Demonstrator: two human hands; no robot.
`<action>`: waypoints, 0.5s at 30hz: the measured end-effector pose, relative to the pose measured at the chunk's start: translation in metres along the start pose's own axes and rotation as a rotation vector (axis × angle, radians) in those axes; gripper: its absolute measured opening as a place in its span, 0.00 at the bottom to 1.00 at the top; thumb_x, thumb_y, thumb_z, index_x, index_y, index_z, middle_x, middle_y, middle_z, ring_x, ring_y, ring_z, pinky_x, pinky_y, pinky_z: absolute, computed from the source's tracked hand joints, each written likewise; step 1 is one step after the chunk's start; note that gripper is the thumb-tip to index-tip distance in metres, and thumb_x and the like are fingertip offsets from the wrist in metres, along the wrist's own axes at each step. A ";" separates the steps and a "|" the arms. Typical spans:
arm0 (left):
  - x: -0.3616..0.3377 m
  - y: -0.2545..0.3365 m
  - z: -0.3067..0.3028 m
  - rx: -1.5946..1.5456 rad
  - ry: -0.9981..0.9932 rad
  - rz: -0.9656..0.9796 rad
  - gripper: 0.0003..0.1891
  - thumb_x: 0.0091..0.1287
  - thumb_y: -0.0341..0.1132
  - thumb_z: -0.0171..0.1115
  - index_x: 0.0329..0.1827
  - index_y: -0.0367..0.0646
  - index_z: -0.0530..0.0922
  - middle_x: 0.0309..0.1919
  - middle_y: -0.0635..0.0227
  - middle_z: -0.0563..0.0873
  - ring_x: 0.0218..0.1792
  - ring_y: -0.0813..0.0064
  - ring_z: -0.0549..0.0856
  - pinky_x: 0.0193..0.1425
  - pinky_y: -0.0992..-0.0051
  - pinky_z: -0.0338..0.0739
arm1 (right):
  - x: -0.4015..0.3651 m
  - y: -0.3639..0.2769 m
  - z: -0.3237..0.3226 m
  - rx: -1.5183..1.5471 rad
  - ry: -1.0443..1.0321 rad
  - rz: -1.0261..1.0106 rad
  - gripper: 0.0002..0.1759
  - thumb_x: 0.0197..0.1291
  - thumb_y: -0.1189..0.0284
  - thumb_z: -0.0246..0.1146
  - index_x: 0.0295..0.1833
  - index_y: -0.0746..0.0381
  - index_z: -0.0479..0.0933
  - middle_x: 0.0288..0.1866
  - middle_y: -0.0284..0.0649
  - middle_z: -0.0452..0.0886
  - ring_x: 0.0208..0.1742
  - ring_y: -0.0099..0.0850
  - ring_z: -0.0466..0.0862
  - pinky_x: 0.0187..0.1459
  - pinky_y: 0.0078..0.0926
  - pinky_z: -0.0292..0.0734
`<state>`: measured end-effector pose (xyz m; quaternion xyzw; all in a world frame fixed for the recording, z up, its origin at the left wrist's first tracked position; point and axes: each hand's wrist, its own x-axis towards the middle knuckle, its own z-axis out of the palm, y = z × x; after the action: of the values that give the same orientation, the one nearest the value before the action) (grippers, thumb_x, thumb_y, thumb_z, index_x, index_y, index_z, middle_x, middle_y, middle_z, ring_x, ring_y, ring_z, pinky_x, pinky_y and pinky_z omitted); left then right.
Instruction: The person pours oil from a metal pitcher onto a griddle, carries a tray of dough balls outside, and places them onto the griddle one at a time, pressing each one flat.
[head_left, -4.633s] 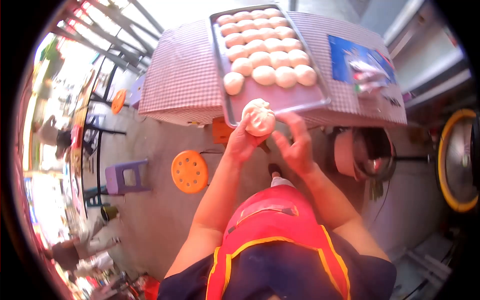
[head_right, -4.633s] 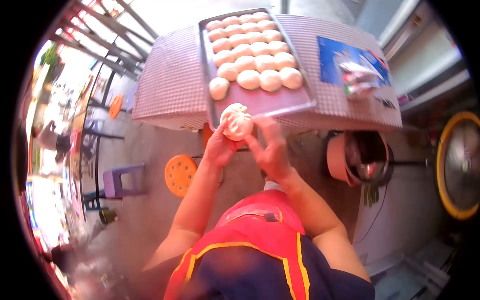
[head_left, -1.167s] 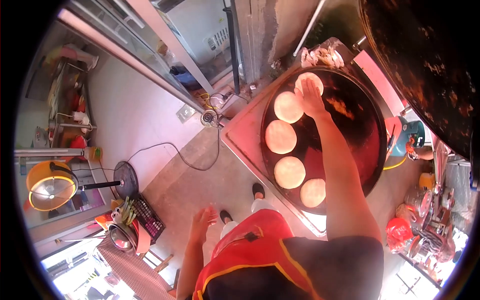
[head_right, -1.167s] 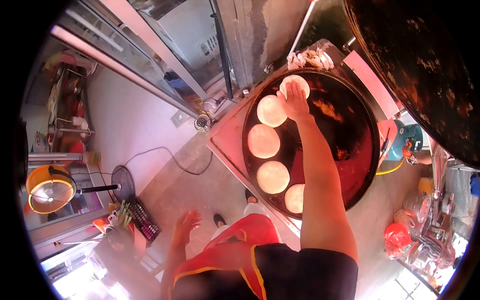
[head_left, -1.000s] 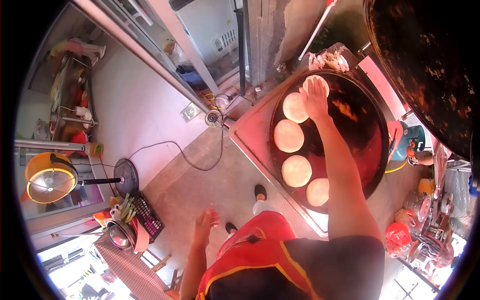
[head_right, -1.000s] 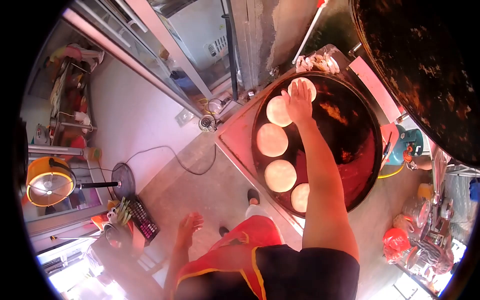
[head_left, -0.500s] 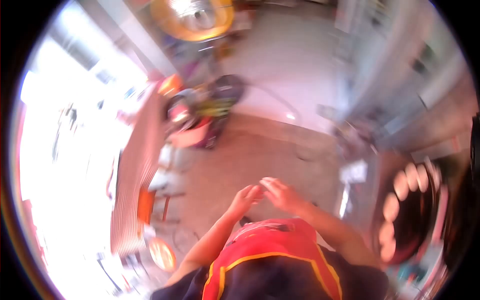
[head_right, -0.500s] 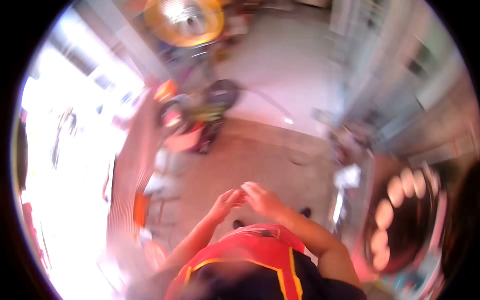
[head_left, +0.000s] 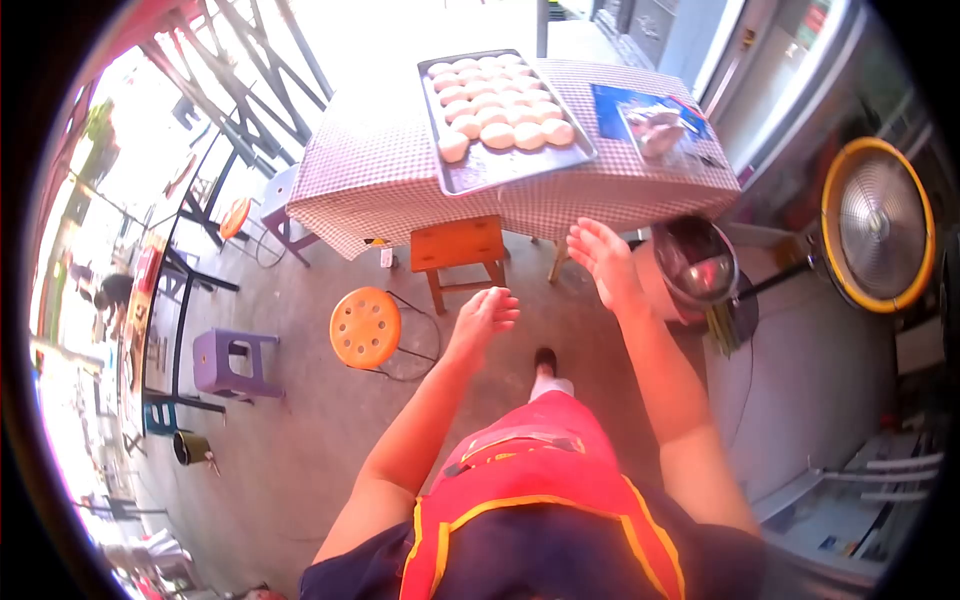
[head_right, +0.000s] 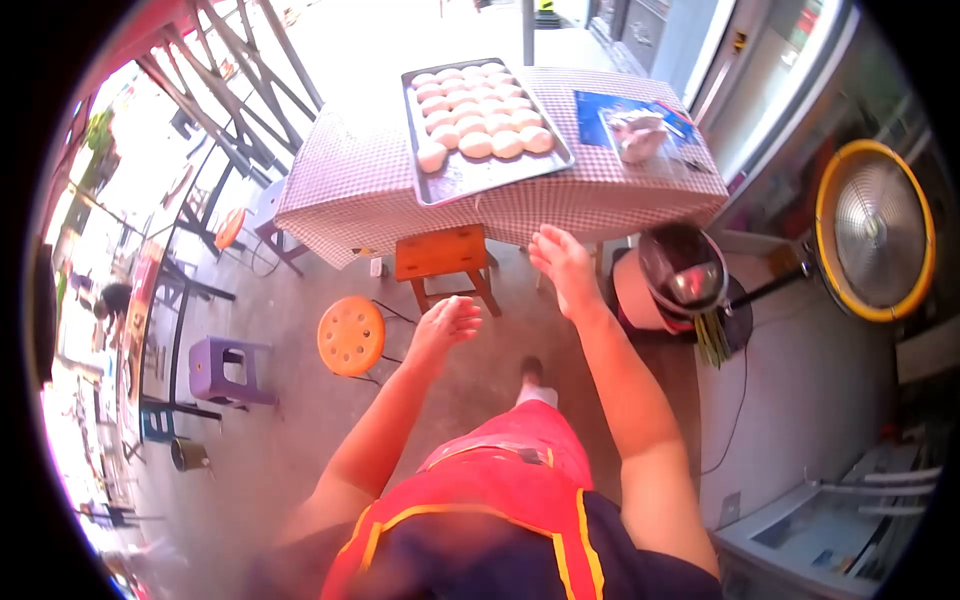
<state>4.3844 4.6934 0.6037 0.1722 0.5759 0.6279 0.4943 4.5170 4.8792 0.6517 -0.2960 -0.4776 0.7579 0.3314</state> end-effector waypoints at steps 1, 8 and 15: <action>0.014 0.009 -0.010 -0.027 0.043 0.002 0.18 0.72 0.44 0.47 0.53 0.38 0.72 0.45 0.63 0.81 0.43 0.74 0.82 0.47 0.75 0.77 | 0.040 0.006 0.010 0.072 -0.023 0.054 0.20 0.64 0.73 0.55 0.60 0.70 0.66 0.51 0.44 0.75 0.51 0.31 0.77 0.54 0.28 0.75; 0.155 0.063 -0.064 -0.147 0.300 -0.032 0.16 0.73 0.41 0.47 0.54 0.38 0.71 0.46 0.62 0.81 0.45 0.74 0.82 0.48 0.77 0.77 | 0.314 0.111 0.104 0.203 0.028 0.434 0.16 0.59 0.72 0.60 0.50 0.69 0.71 0.44 0.44 0.76 0.44 0.34 0.76 0.46 0.31 0.74; 0.289 0.108 -0.083 -0.347 0.447 -0.080 0.17 0.72 0.39 0.48 0.57 0.35 0.68 0.47 0.60 0.80 0.46 0.71 0.81 0.49 0.75 0.78 | 0.442 0.189 0.159 -0.144 0.226 0.240 0.21 0.57 0.69 0.62 0.51 0.74 0.73 0.46 0.46 0.80 0.43 0.30 0.79 0.44 0.28 0.74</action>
<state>4.1428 4.9006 0.5749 -0.0806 0.5611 0.7194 0.4014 4.0867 5.0815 0.4782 -0.4574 -0.4516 0.7177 0.2680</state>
